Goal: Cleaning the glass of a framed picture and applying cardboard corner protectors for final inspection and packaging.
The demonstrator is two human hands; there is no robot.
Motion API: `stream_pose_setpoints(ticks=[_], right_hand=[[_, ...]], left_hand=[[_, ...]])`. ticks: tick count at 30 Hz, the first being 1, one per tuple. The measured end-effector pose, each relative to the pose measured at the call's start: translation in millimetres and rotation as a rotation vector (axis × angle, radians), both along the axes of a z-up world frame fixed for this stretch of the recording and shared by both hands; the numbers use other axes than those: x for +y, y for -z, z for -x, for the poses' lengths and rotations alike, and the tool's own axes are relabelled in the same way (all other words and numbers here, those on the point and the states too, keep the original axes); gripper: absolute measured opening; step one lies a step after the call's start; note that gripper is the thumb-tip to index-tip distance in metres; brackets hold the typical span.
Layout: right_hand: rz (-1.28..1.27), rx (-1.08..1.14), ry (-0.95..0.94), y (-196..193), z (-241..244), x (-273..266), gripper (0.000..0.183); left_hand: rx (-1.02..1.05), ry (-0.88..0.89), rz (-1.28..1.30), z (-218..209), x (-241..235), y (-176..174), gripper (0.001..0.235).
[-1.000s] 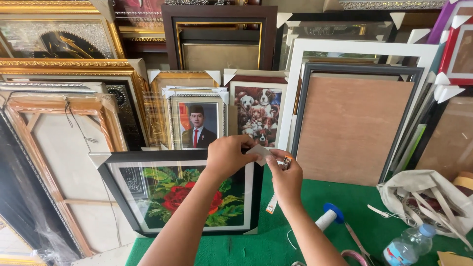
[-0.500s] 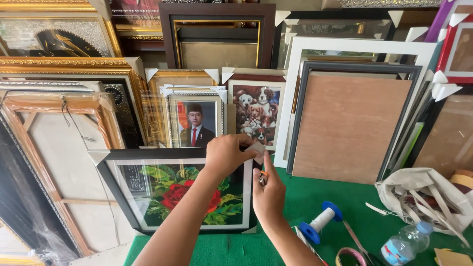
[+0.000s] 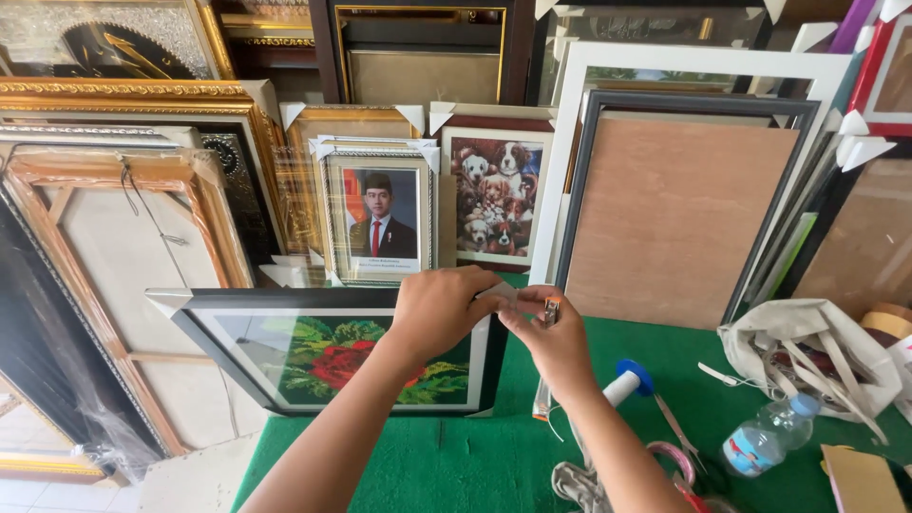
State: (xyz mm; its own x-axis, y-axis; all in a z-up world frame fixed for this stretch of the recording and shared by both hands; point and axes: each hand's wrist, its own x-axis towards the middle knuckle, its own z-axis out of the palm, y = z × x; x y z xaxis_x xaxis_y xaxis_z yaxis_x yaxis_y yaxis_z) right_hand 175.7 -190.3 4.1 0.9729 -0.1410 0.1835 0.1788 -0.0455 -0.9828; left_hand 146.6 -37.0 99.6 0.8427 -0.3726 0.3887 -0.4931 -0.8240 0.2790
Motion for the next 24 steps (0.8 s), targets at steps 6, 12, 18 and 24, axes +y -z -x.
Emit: stream_pose_setpoints(ticks=[6,12,18,24], right_hand=[[-0.219,0.254,-0.246,-27.4,42.5,-14.4,0.027],[-0.177,0.401,-0.228,-19.0,57.5,-16.3,0.019],[0.855,-0.043,-0.288,-12.6,98.0,-32.3,0.034],[1.198,-0.269,-0.351,-10.6,138.7,-32.3,0.046]], left_hand=[[-0.236,0.022,-0.136,17.2,0.8,27.4,0.018],[-0.466,0.058,-0.112,51.2,-2.3,48.8,0.015],[-0.546,0.041,-0.134,93.3,-3.8,73.2,0.014],[-0.649,0.012,-0.109,134.4,-10.3,76.3,0.02]])
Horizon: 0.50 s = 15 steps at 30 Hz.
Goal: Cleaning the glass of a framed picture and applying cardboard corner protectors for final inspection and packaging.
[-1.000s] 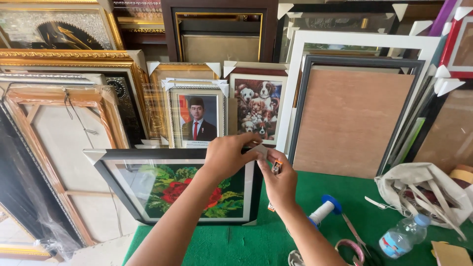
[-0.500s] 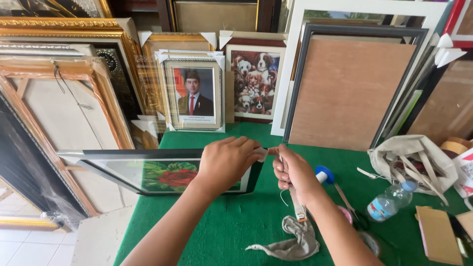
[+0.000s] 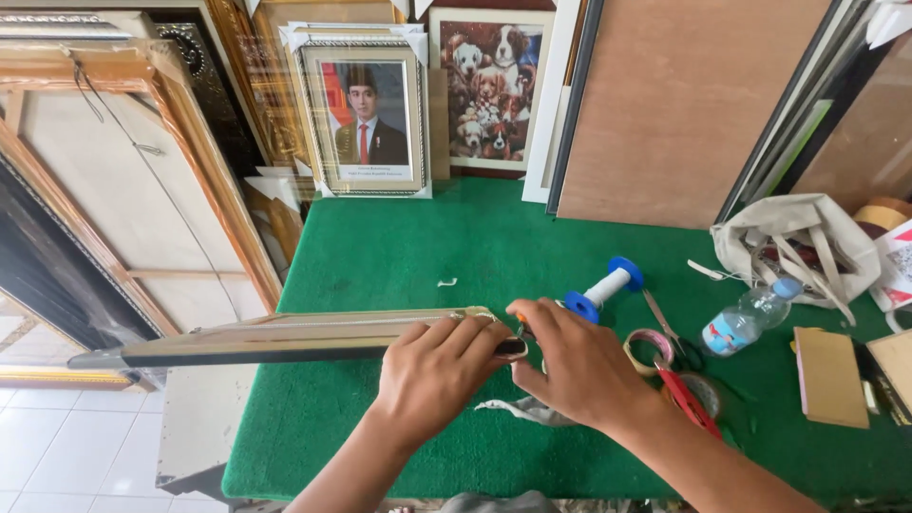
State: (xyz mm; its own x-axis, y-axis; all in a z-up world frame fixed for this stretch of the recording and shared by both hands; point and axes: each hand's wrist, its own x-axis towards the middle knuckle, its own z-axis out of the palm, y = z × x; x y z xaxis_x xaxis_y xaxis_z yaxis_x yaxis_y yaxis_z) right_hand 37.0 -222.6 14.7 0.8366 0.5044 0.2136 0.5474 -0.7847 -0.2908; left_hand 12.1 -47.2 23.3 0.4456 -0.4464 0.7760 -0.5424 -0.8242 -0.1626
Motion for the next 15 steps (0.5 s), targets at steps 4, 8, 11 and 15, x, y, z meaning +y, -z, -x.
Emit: stream_pose_setpoints(ticks=[4,8,11,15], right_hand=[[0.05,0.002,-0.003,11.5,11.2,-3.7,0.051],[0.053,0.046,-0.055,12.8,17.8,-4.9,0.054],[0.077,0.005,-0.088,17.3,21.0,-6.7,0.052],[0.114,-0.115,-0.132,23.0,23.4,-7.4,0.046]], left_hand=[[0.027,0.006,-0.029,13.7,1.1,10.0,0.02],[0.015,0.021,-0.015,20.8,0.9,18.4,0.015],[0.028,0.023,-0.009,25.9,0.5,21.9,0.014],[0.034,0.03,0.006,30.6,0.8,23.0,0.014]])
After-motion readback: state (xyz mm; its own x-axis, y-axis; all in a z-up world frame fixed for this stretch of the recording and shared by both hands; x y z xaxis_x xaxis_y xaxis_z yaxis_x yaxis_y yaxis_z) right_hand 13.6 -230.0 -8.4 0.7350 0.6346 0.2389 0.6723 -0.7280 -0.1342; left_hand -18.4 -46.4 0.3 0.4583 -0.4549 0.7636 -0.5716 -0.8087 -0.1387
